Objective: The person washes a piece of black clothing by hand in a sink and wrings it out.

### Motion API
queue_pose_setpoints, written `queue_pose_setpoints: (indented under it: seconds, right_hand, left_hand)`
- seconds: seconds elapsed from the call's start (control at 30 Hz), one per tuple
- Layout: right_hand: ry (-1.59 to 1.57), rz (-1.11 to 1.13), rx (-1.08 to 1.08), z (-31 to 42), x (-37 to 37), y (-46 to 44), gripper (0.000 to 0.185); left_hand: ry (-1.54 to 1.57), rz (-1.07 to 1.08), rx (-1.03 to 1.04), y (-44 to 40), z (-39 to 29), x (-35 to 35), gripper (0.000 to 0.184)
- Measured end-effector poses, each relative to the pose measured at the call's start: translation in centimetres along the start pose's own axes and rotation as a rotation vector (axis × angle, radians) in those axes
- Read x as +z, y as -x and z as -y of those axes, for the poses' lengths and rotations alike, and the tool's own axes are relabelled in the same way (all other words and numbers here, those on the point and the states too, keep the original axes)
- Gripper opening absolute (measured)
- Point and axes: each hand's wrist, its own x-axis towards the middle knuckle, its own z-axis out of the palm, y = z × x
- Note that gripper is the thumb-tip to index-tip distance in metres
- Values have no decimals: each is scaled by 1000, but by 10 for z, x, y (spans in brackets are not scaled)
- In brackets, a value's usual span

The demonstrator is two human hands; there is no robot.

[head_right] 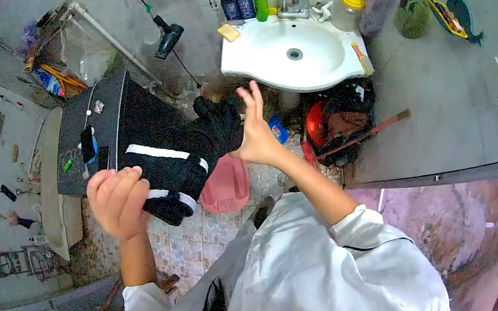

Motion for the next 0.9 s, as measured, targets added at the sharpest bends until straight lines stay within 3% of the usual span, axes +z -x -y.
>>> queue_pose_setpoints:
  seconds: [0.07, 0.13, 0.2, 0.27, 0.3, 0.37, 0.4, 0.47, 0.5, 0.53, 0.57, 0.6, 0.63, 0.67, 0.7, 0.77, 0.8, 0.87, 0.9]
  right_hand:
    - [-263, -76, -29, -8, 3, 1, 114]
    - [94, 152, -105, 3, -15, -6, 109]
    - [-279, 466, 25, 2, -10, -1, 100]
    - [-574, 419, 108, -21, 35, 29, 88]
    - [-751, 354, 268, -56, 82, 51, 83]
    - [-822, 237, 367, -17, 65, 44, 70]
    - [-1226, 100, 545, -5, 64, 43, 69]
    - [-781, -172, 248, -23, 68, 36, 72]
    - [-883, -230, 316, -25, 57, 27, 74]
    - [-614, -356, 175, -8, 35, 15, 74]
    - [-320, -508, 78, 10, 12, 3, 74]
    - [-462, -564, 120, 9, 1, -2, 72]
    - [-210, -685, -6, 11, -12, -10, 73]
    - [-262, -772, -95, 10, -20, -16, 72]
    - [-259, -787, -109, 9, -29, -18, 74]
    - [-225, -823, -195, 18, -44, -21, 74]
    - [-191, -844, -267, 28, -51, -21, 71]
    - [420, -954, -388, 27, -65, -12, 69]
    - [277, -854, -635, 24, -74, -15, 63]
  left_hand:
    - [-34, -18, -45, 0, 1, 2, 10]
    - [-20, 9, -24, -3, 2, 4, 10]
    - [60, -2, 117, -15, -3, 10, 10]
    - [126, -22, 311, -31, -10, 16, 9]
    - [152, -38, 436, -42, -14, 18, 8]
    - [143, -150, 590, -56, -24, 25, 7]
    - [93, -146, 583, -59, -27, 22, 6]
    - [18, -136, 529, -58, -28, 9, 5]
    - [-23, -137, 470, -52, -27, 4, 5]
    - [-49, -142, 411, -42, -24, 5, 7]
    - [19, -133, 296, -36, -24, 3, 9]
    - [86, -124, 179, -31, -26, 2, 12]
    - [177, -160, 21, -22, -31, 8, 19]
    - [220, -73, -59, -11, -32, 5, 24]
    - [377, -370, -395, -10, -55, 28, 30]
    - [779, -797, -845, -10, -78, 55, 49]
    - [1247, -756, -1164, 13, -78, 56, 54]
    - [1856, -598, -1566, 23, -53, 51, 62]
    - [2205, -454, -1621, 46, -35, 56, 65]
